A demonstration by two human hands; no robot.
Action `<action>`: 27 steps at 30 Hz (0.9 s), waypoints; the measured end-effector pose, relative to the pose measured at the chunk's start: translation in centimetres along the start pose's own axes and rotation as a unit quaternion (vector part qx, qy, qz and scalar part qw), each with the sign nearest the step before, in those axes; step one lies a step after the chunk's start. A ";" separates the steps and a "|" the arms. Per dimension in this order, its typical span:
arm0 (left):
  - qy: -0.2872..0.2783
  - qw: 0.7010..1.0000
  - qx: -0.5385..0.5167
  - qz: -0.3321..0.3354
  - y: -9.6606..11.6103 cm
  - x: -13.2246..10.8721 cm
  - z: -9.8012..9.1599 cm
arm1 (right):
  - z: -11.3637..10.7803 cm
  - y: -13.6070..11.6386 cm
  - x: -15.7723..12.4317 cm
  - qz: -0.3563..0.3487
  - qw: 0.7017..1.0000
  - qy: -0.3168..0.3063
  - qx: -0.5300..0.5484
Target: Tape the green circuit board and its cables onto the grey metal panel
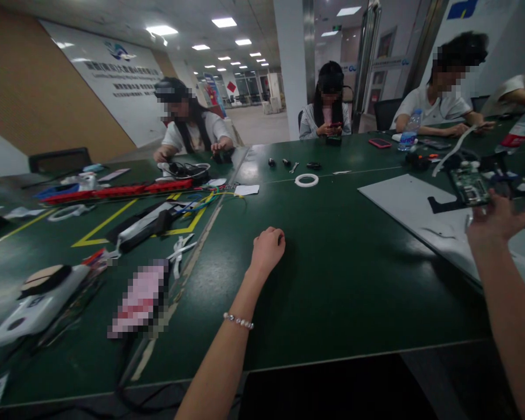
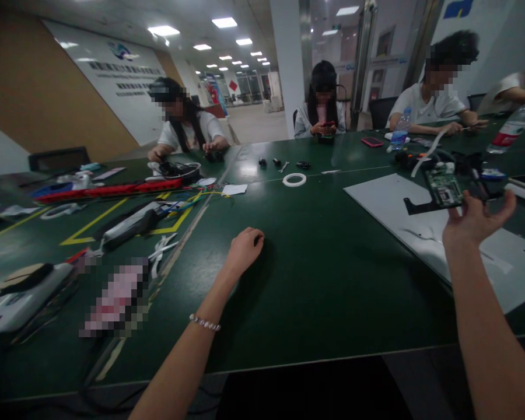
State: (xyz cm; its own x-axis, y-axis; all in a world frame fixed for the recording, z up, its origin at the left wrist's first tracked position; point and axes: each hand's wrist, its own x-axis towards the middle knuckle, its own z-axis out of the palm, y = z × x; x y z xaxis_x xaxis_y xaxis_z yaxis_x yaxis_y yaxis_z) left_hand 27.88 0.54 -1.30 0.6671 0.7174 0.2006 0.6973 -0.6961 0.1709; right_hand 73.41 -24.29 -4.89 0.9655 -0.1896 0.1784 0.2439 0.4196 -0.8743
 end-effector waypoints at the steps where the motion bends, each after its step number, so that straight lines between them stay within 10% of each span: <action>1: 0.000 1.000 -0.002 -0.001 0.0 0.0 0.0 | 0.0 -0.3 -0.1 0.007 0.999 -0.019 0.038; 13: 0.014 0.999 -0.036 -0.011 0.0 0.0 0.0 | 1.9 -2.6 -5.5 0.104 0.966 -0.226 0.075; 20: 0.070 0.972 -0.223 -0.003 0.9 0.3 -0.1 | 3.8 -3.8 -10.0 0.223 0.892 -0.393 0.009; 27: -0.054 0.893 -0.445 0.022 3.3 -0.7 -1.1 | 6.5 -6.2 -16.6 0.252 0.799 -0.547 0.002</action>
State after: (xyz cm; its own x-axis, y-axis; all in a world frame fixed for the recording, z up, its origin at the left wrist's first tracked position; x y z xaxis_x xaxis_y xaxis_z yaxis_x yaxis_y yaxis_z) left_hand 29.44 -2.34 0.20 0.7437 0.6534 0.1409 0.2159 -0.4344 0.8745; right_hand 56.51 -17.97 0.48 0.4427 0.8917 0.0945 -0.2018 0.2018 -0.9584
